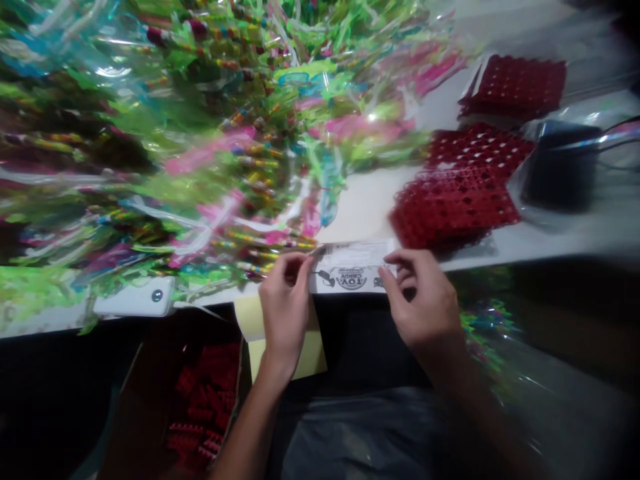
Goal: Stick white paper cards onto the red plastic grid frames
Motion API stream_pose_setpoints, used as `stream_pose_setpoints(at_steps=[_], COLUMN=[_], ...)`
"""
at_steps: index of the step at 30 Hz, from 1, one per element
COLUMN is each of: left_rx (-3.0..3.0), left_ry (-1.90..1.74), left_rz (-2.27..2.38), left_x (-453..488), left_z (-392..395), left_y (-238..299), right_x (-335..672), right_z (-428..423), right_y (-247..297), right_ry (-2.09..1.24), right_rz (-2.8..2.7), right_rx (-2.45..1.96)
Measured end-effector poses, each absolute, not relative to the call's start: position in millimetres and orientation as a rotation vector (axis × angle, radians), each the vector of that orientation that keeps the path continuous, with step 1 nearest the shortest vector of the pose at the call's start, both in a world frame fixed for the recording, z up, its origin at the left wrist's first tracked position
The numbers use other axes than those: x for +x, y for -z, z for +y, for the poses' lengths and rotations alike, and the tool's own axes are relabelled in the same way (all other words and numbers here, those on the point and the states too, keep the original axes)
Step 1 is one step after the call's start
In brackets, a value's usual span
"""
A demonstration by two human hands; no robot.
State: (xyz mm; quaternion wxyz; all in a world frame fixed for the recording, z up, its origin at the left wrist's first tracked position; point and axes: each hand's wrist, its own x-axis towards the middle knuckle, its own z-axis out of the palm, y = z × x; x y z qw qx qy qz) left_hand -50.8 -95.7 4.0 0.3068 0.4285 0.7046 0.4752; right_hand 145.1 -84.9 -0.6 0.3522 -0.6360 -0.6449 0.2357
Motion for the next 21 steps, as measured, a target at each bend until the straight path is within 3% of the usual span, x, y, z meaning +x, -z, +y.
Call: stream_pose_setpoints(at_steps=[15,21], left_rx=[1.148,1.137], left_ry=[-1.220,-1.222], left_rz=[1.792,1.770], left_x=[-52,-55], left_z=[-88,-86], left_y=[5,6], right_x=[135,133], right_z=[-86,-85], right_y=[2,2], right_ry=[-0.359,-0.404], right_rz=[-1.731,-1.733], right_rx=[-1.864,-1.877])
